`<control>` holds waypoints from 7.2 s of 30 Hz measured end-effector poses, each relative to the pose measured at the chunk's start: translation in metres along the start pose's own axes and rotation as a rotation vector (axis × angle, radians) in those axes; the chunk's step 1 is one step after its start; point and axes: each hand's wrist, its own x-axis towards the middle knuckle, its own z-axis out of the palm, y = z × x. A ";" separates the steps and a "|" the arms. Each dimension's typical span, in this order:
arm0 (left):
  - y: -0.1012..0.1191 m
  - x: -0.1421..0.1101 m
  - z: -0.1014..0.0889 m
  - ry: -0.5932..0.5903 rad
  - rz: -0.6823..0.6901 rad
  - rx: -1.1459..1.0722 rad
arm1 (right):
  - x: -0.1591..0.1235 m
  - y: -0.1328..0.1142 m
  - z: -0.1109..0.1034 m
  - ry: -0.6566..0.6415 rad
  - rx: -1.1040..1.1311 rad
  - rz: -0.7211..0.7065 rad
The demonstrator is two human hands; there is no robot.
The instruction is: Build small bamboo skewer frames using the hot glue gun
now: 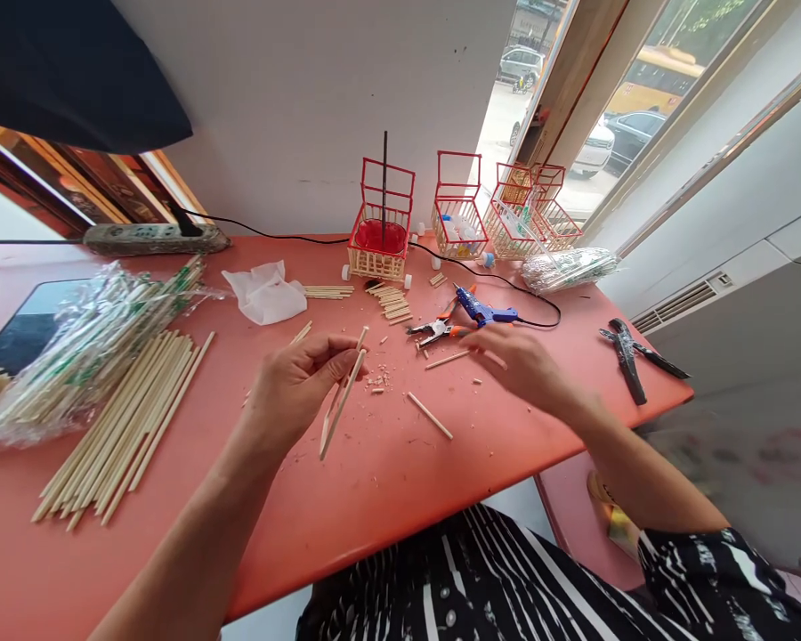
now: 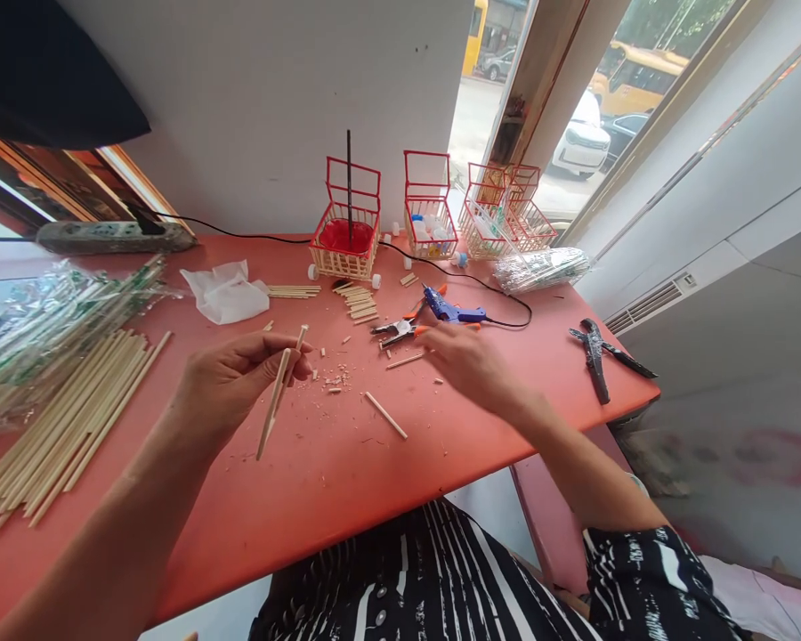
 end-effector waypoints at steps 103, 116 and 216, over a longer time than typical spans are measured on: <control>-0.001 -0.010 0.024 -0.088 -0.003 0.042 | 0.029 -0.069 0.037 0.392 0.138 -0.085; -0.004 -0.009 0.025 -0.025 -0.047 0.007 | 0.036 -0.068 0.038 0.433 0.174 -0.055; 0.006 -0.011 0.023 -0.037 -0.040 0.060 | 0.039 -0.058 0.053 0.348 0.351 -0.021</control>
